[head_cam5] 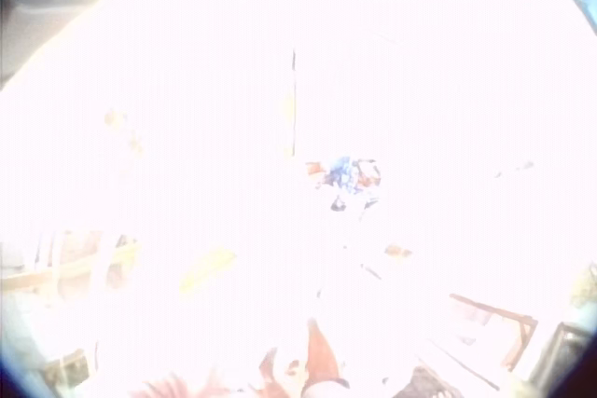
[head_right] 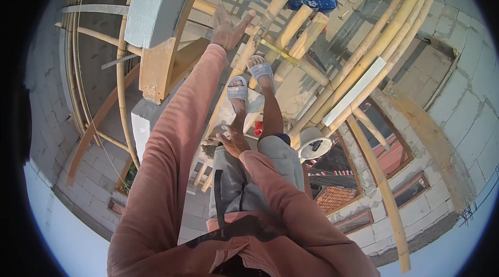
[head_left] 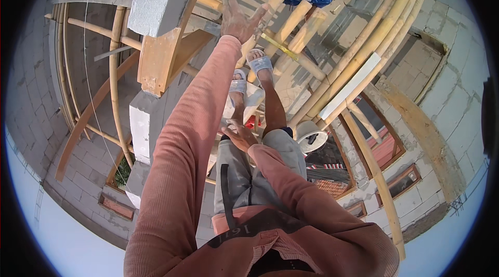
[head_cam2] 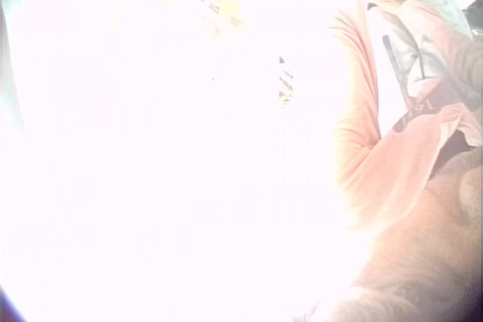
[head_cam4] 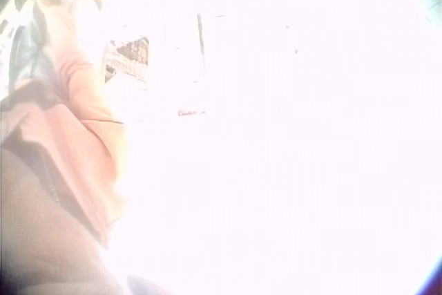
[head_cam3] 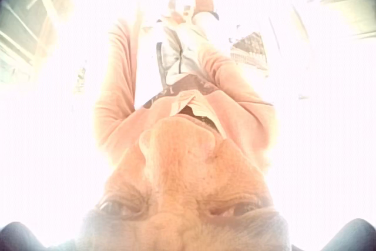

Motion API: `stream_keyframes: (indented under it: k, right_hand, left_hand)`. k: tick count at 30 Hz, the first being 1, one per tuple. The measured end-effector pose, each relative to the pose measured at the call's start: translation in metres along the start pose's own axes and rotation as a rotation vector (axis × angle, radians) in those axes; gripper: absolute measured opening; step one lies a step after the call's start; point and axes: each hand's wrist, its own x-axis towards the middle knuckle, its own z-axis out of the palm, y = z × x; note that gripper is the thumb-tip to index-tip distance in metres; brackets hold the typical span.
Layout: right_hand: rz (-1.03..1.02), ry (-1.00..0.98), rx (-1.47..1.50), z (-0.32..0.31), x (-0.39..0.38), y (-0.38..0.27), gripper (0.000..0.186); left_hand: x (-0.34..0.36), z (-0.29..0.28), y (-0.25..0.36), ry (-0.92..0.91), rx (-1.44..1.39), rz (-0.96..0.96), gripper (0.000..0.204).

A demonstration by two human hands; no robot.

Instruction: The person receives concrete blocks and positions them along a guide string on a wall structure. The person then takes mortar from a bucket and spreads it across the concrete surface using a trowel.

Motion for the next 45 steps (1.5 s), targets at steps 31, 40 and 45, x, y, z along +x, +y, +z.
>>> stream_keyframes:
  k: [31,40,45]
  right_hand:
    - [0.168,-0.089,0.741,-0.022,0.032,0.003,0.073]
    - [0.238,0.120,1.121,-0.061,0.033,0.000,0.075]
    - [0.040,0.349,1.142,-0.109,0.030,-0.003,0.088]
  left_hand:
    - [0.140,0.110,-0.073,0.153,0.331,-0.020,0.114]
    - [-0.032,0.011,-0.057,0.054,-0.870,-0.076,0.089]
    - [-0.154,-0.051,-0.086,-0.021,-1.364,-0.516,0.067]
